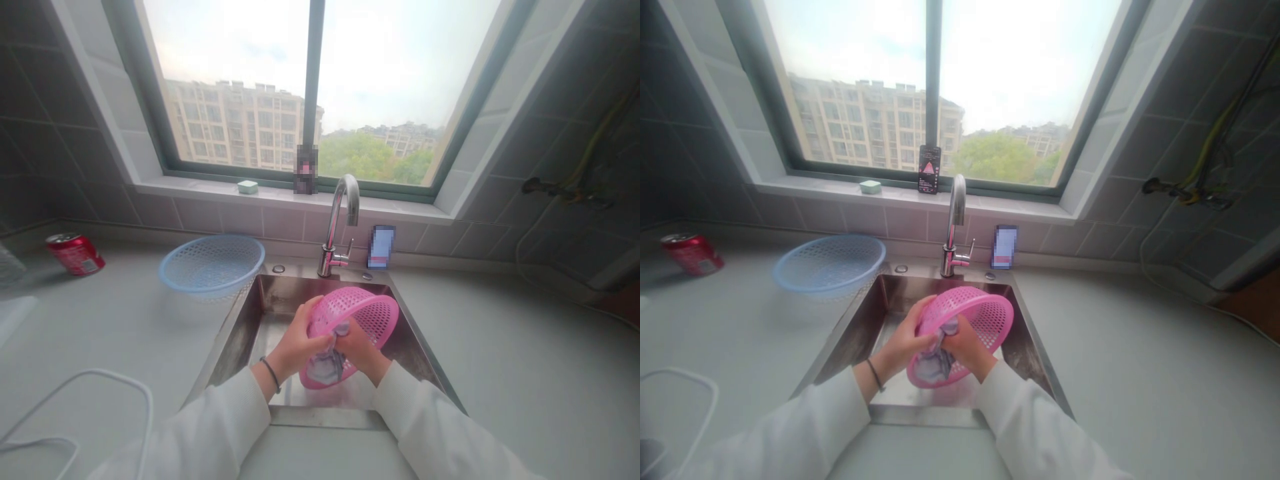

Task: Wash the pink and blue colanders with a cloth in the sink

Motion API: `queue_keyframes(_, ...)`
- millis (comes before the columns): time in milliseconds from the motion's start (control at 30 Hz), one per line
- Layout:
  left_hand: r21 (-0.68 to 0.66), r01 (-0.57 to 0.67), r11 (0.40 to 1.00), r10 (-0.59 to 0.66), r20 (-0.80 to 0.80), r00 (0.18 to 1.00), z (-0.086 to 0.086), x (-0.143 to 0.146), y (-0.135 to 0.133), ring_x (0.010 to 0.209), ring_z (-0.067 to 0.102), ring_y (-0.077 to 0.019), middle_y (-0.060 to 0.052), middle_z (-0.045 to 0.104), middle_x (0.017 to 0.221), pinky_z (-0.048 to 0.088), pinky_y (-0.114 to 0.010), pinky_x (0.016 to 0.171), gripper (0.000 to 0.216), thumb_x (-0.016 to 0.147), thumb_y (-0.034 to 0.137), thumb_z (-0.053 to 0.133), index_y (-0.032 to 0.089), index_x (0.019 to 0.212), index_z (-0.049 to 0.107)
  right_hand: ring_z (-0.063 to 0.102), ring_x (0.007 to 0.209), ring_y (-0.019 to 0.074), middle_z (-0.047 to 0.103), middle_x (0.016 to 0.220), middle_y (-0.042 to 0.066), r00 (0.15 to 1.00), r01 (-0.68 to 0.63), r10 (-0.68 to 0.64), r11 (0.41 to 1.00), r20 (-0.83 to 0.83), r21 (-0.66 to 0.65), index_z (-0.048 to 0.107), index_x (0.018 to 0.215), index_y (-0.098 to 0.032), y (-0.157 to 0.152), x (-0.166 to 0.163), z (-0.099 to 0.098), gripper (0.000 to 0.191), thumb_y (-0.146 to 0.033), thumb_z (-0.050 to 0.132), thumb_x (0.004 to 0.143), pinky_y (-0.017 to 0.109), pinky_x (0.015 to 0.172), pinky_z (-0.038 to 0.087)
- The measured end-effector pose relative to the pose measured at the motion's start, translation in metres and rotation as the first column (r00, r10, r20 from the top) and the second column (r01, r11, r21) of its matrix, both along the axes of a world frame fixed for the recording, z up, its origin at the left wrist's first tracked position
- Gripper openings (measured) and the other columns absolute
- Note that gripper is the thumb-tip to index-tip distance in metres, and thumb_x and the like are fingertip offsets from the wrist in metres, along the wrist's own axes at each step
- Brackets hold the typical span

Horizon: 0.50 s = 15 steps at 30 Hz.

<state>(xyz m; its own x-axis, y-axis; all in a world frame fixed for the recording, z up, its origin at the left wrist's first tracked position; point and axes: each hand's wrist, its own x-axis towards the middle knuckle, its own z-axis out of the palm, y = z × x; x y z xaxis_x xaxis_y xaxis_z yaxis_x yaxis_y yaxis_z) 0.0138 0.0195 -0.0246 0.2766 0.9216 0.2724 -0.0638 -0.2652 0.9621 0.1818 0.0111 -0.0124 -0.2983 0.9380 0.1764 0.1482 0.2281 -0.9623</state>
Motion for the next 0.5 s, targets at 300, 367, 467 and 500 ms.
queue_keyframes(300, -0.028, 0.012, 1.0, -0.01, 0.078, 0.997, 0.0008, 0.0023, -0.0056, 0.135, 0.048, -0.037, -0.013, 0.053, 0.143, 0.032, -0.048, 0.119, 0.082, 0.066, 0.037, 0.084, 0.022, 0.141, 0.053, 0.071, 0.091, 0.03, 0.078, 0.095, 0.009, 0.87, -0.046, 0.078, 0.996, 0.486, -0.076, 0.077, 0.093, -0.021, -0.0005, -0.0018, -0.0075, 0.041, -0.005, 0.064, 0.058, 0.047, 0.091, 0.054)
queue_keyframes(367, -0.029, -0.019, 0.999, 0.021, 0.05, 0.999, 0.0008, 0.0025, -0.0036, 0.135, 0.047, -0.0373, -0.013, 0.053, 0.142, 0.032, -0.049, 0.119, 0.083, 0.065, 0.038, 0.085, 0.022, 0.14, 0.054, 0.071, 0.096, 0.0302, 0.078, 0.1, 0.009, 0.924, -0.024, 0.039, 0.999, 0.38, -0.044, 0.076, 0.099, -0.02, 0.0007, -0.0014, -0.0069, 0.04, -0.009, 0.065, 0.062, 0.047, 0.093, 0.054)
queue_keyframes(467, -0.059, -0.071, 0.996, 0.073, 0.048, 0.996, 0.0021, 0.0029, 0.0011, 0.133, 0.048, -0.0381, -0.014, 0.054, 0.139, 0.032, -0.05, 0.118, 0.081, 0.063, 0.038, 0.084, 0.021, 0.137, 0.055, 0.072, 0.092, 0.0277, 0.078, 0.095, 0.007, 0.999, 0.037, -0.036, 0.999, 0.023, -0.028, 0.073, 0.096, -0.019, 0.0026, -0.0031, -0.0048, 0.03, -0.018, 0.069, 0.067, 0.044, 0.089, 0.056)
queue_keyframes(500, -0.077, -0.072, 0.994, 0.077, 0.068, 0.995, 0.0031, 0.0032, 0.0025, 0.133, 0.049, -0.0382, -0.014, 0.055, 0.138, 0.033, -0.05, 0.117, 0.08, 0.063, 0.039, 0.083, 0.02, 0.135, 0.055, 0.072, 0.09, 0.0269, 0.078, 0.094, 0.006, 0.996, 0.047, -0.048, 0.999, -0.07, -0.023, 0.072, 0.094, -0.019, 0.0031, -0.0038, -0.0045, 0.027, -0.021, 0.071, 0.067, 0.043, 0.088, 0.057)
